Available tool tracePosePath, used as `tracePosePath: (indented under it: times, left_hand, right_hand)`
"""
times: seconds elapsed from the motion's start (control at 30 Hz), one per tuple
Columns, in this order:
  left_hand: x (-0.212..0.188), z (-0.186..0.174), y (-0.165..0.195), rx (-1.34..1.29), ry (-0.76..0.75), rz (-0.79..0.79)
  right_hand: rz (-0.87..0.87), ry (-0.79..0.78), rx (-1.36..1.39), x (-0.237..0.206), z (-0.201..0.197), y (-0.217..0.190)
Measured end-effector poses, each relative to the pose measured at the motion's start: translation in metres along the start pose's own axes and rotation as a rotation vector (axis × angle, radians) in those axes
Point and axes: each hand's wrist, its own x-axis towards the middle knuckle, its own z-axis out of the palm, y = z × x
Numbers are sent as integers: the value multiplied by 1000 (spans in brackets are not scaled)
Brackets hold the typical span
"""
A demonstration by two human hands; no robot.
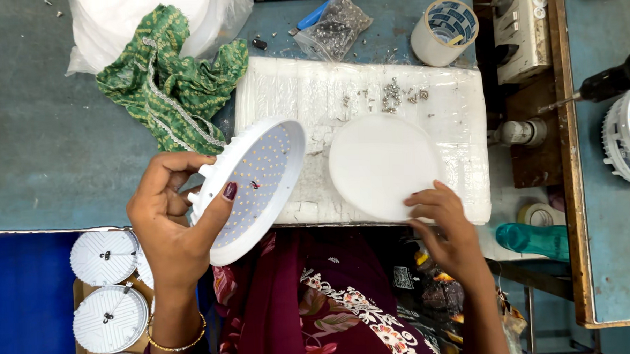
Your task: The person wipes an LED panel with a green cloth, places a white lamp base on the work pad, and uses a green electric screwdriver to drive screws into the base. They attach a terminal block and wire, fit the diffuser cover onto the base, and set finished lamp assemblies aside.
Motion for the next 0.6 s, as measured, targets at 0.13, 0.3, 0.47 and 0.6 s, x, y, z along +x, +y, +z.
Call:
tracePosePath:
  times: [0.13, 0.3, 0.47, 0.6]
  left_hand:
    - [5, 4, 1, -100, -31, 46]
    - [17, 19, 0, -70, -91, 27]
    - [28, 33, -2, -41, -172, 33]
    - [32, 38, -2, -19, -230, 93]
  right_hand:
    - [-54, 248, 79, 2, -13, -8]
    - [-63, 410, 171, 6, -25, -30]
    - [-48, 407, 233, 10, -29, -38]
    - [-132, 342, 324, -1, -30, -32]
